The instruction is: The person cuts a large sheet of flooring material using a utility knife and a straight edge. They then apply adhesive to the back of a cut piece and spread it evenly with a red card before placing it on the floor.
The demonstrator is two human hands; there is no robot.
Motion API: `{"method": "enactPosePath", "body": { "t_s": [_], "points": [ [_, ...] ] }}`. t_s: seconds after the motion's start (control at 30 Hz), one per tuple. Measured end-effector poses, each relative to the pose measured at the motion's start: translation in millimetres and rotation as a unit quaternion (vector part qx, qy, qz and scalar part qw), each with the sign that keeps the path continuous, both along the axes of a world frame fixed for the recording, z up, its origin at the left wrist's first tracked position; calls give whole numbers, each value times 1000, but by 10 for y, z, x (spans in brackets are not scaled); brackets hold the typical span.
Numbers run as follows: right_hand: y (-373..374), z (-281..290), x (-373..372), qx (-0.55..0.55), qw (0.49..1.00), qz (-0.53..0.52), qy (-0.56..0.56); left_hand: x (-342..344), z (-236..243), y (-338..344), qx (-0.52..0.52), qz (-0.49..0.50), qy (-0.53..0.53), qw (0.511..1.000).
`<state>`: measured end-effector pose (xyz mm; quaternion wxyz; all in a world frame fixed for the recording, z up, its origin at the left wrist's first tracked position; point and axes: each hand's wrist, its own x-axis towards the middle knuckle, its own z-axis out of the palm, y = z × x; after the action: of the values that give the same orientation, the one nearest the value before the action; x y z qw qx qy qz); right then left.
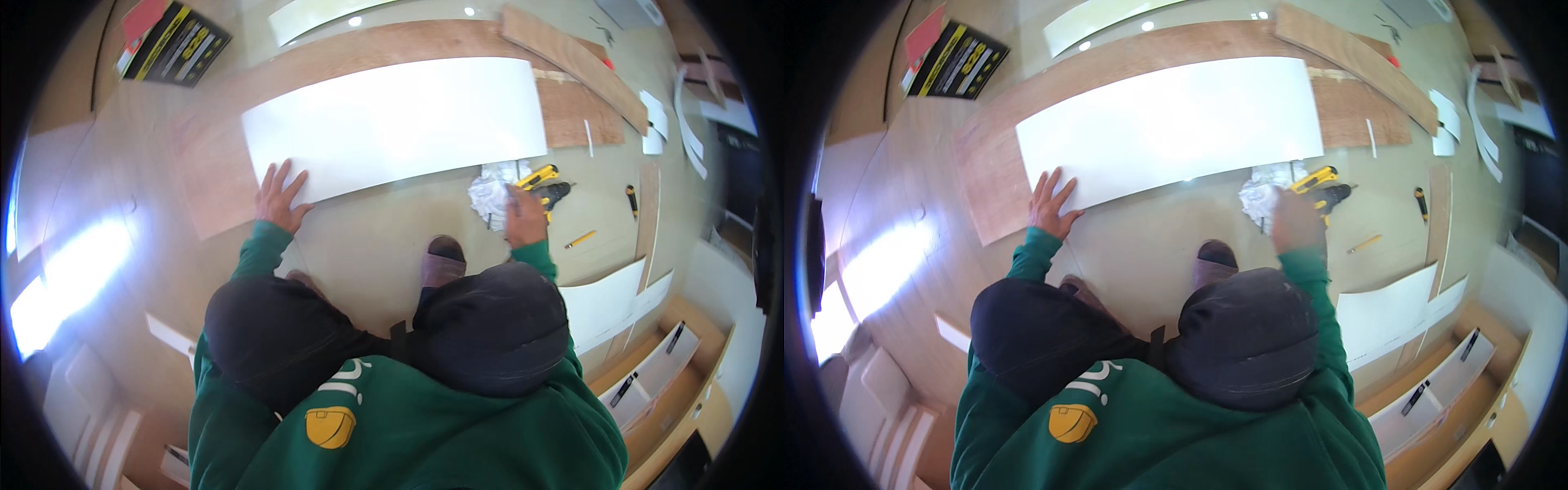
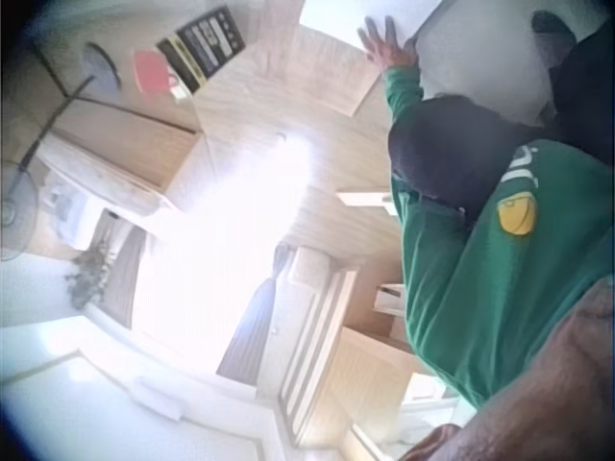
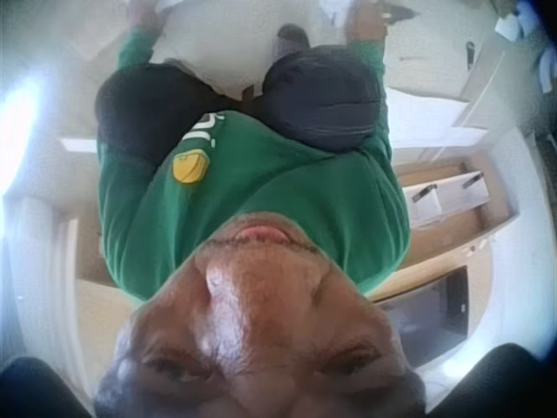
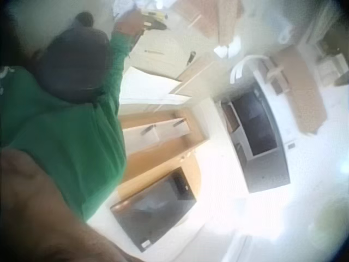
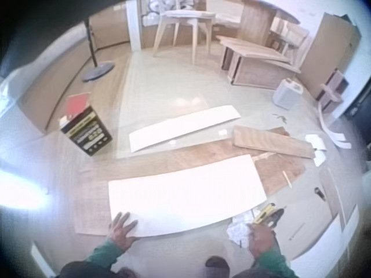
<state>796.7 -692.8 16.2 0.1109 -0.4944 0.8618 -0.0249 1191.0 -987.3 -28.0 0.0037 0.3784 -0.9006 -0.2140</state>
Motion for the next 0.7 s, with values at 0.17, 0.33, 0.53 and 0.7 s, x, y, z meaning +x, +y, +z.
{"method": "enactPosePath", "body": {
  "t_s": [0.17,0.33,0.53,0.7],
  "points": [
    [-556,61,-602,-219,966,-127,-43,-3,-61,53,-1,13,-15,1000],
    [-1285,-996,167,-228,971,27,-71,-51,-47,-38,-5,-3,-3,1000],
    [-1580,-522,1286,-84,921,266,-273,19,-101,-39,-9,-12,-1,1000],
    [-567,-1007,-1064,-121,979,-125,103,-175,-21,-28,-3,-16,-17,1000]
  ]
}}
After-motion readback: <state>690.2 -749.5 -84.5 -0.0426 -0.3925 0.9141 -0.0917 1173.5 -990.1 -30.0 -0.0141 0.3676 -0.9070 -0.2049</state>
